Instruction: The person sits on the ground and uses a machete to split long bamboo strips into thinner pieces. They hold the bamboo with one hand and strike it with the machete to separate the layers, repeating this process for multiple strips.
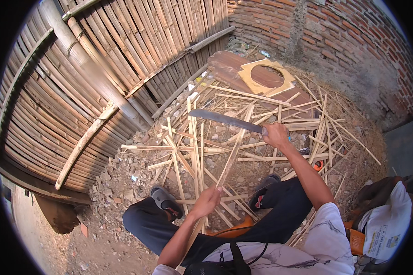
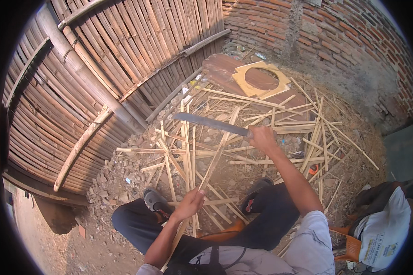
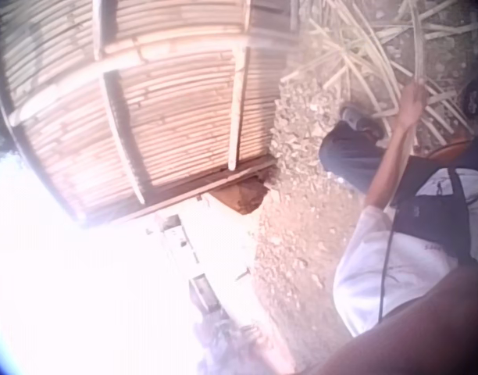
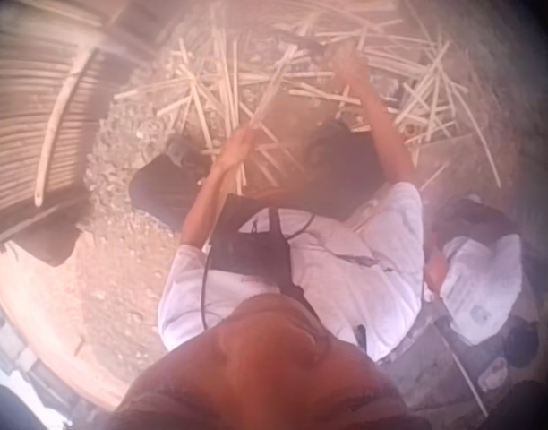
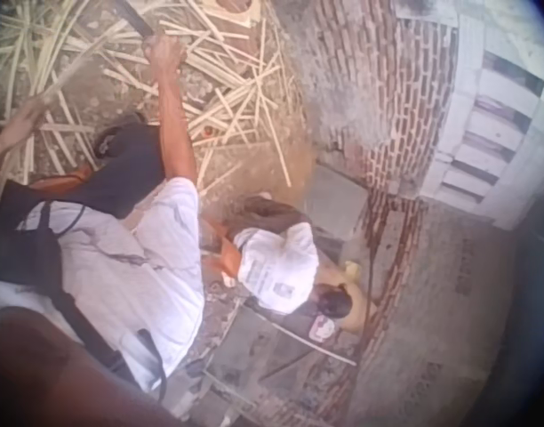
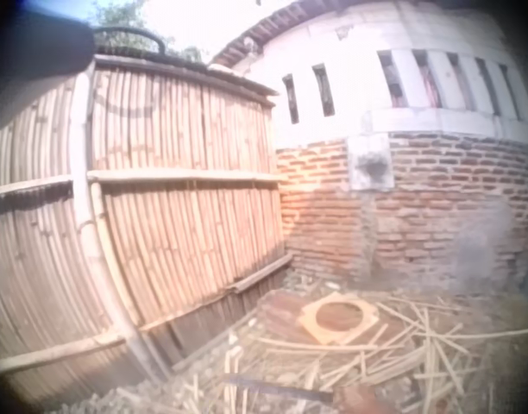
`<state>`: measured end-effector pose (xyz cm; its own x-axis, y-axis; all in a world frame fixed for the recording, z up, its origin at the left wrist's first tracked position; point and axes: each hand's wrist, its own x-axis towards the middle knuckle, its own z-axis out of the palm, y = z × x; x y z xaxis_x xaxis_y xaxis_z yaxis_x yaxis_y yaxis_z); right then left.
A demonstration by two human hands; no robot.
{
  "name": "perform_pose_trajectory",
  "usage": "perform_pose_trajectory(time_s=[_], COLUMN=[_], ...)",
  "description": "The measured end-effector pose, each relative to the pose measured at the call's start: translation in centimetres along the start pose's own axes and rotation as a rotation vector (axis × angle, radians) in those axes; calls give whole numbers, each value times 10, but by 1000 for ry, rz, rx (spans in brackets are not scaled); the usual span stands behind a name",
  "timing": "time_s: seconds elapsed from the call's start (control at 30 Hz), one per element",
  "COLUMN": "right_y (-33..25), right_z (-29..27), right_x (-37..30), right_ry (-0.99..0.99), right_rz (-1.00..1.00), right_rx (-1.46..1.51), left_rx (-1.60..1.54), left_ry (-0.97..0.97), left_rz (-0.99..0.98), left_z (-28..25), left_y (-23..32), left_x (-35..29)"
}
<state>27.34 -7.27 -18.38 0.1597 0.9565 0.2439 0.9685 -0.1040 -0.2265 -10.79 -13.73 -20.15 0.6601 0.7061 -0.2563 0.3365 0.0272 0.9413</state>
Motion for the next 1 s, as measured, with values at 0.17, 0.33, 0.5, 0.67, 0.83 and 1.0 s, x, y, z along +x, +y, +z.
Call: perform_pose_trajectory(time_s=[0.17, 0.33, 0.5, 0.67, 0.83, 1.0], right_y=[83, 113, 71, -9, -58, -66], right_z=[-12, -6, -19, -42, -31, -9], right_x=[13, -4, -4, -5, -18, -20], right_ry=[135, 170, 165, 47, -86, -138], right_rz=[618, 662, 401, 205, -6, -122], right_rx=[110, 268, 441, 414, 345, 378], left_rx=[-38, -341, -607, -365, -502, -463], left_ry=[2, -81, -151, -98, -102, -147], left_rz=[25, -33, -147, -216, -207, -106], left_z=[-10, -15, -18, -20, -23, -27], left_y=[-13, 2, 30, 19, 67, 36], left_x=[-10, 0, 5, 35, 40, 47])
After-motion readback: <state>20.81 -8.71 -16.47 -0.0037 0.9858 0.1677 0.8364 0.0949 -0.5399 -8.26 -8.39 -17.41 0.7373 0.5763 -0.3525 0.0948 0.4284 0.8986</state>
